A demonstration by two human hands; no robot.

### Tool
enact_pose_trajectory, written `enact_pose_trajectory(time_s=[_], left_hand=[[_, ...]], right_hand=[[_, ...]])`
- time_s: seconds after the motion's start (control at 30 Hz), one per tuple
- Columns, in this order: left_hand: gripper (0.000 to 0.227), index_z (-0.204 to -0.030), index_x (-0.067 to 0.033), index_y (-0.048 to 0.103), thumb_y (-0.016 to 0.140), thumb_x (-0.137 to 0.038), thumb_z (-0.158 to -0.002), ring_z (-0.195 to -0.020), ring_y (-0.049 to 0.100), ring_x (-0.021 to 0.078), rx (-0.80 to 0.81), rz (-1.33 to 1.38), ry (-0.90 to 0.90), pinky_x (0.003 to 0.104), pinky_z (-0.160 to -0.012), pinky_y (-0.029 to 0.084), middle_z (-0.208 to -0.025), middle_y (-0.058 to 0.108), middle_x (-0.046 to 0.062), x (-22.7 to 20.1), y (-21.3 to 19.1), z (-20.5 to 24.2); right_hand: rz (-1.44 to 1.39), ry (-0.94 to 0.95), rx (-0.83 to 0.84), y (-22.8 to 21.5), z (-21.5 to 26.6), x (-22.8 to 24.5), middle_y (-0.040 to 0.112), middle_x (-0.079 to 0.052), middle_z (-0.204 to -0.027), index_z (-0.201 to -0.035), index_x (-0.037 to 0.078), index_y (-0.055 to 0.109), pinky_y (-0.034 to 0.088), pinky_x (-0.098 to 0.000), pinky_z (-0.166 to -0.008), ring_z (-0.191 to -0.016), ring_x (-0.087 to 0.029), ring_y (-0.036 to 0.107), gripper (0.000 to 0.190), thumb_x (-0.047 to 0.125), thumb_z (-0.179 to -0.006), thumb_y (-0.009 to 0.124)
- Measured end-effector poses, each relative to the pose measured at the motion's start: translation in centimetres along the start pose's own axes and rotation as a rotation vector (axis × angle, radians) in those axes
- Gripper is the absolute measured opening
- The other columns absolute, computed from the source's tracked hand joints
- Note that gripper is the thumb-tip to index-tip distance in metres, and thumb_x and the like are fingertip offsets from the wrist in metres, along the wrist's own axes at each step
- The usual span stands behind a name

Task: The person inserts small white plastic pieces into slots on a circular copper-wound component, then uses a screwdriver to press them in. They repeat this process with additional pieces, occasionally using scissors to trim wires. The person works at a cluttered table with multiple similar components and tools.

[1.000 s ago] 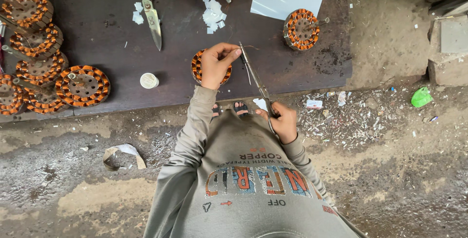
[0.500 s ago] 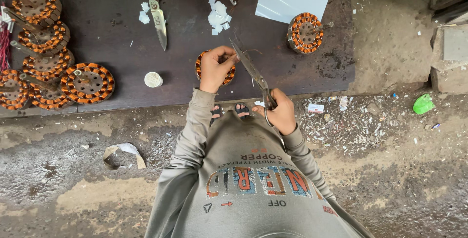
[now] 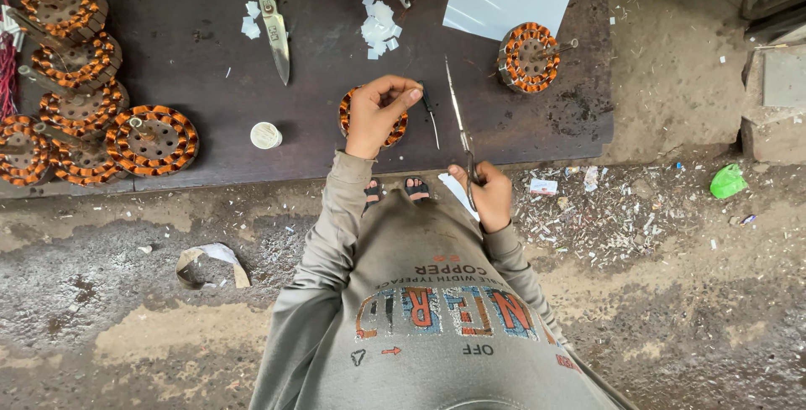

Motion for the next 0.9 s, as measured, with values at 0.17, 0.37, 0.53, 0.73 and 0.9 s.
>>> enact_pose_trajectory(time_s=[0.17, 0.37, 0.53, 0.73, 0.9], left_hand=[[0.014, -0.108, 0.0016, 0.076, 0.077, -0.007, -0.098, -0.079, 0.053, 0.0027, -0.026, 0.14, 0.036, 0.02, -0.069, 0.043, -0.09, 0.067, -0.003, -3.3, 0.0, 0.1], [0.013, -0.118, 0.0022, 0.068, 0.068, -0.005, -0.107, -0.103, 0.066, 0.012, -0.215, 0.107, 0.374, 0.027, -0.093, 0.055, -0.111, 0.07, 0.005, -9.0, -6.6, 4.0], [0.013, -0.115, 0.002, 0.071, 0.069, -0.006, -0.105, -0.092, 0.061, 0.0096, -0.455, -0.253, 0.206, 0.025, -0.081, 0.05, -0.106, 0.069, 0.005, -6.4, -12.0, 9.6], [0.012, -0.109, -0.0007, 0.072, 0.071, -0.006, -0.099, -0.081, 0.063, 0.0155, -0.763, -0.644, 0.083, 0.029, -0.072, 0.05, -0.098, 0.069, 0.008, -2.9, -15.2, 16.0], [0.011, -0.11, -0.0031, 0.071, 0.071, -0.004, -0.099, -0.083, 0.062, 0.023, -0.83, -0.752, 0.116, 0.035, -0.072, 0.05, -0.098, 0.066, 0.01, -3.1, -17.9, 16.4]], right_hand=[[0.37, 0.155, -0.088, -0.3, -2.3, -4.5, 0.057, -0.012, -0.054, -0.063, -0.001, 0.061, 0.041, -0.0377, -0.052, -0.049, -0.023, 0.051, 0.067, 0.059, -0.082, 0.086], [0.642, -0.181, -0.045, 0.6, -5.9, -4.7, 0.065, -0.02, -0.068, -0.077, 0.001, 0.064, 0.051, -0.0492, -0.06, -0.066, -0.042, 0.065, 0.058, 0.053, -0.079, 0.089], [0.693, -0.238, 0.045, 1.1, -6.7, -3.3, 0.066, -0.018, -0.07, -0.084, 0.001, 0.064, 0.051, -0.0474, -0.061, -0.068, -0.039, 0.066, 0.046, 0.038, -0.076, 0.09], [0.517, -0.296, 0.099, 2.6, -5.3, 1.7, 0.071, -0.012, -0.076, -0.089, 0.002, 0.069, 0.052, -0.0393, -0.059, -0.065, -0.027, 0.069, 0.032, 0.027, -0.082, 0.088], [0.167, -0.22, 0.269, 6.9, -3.6, 5.2, 0.071, -0.008, -0.076, -0.095, -0.001, 0.069, 0.051, -0.0269, -0.062, -0.066, -0.012, 0.066, 0.025, 0.021, -0.092, 0.081]])
Point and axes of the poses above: each hand's wrist, its own z-axis away from the middle knuckle, its own y-axis out of the palm, x = y × z, the point moved 8 cm from there along -z, towards the middle knuckle
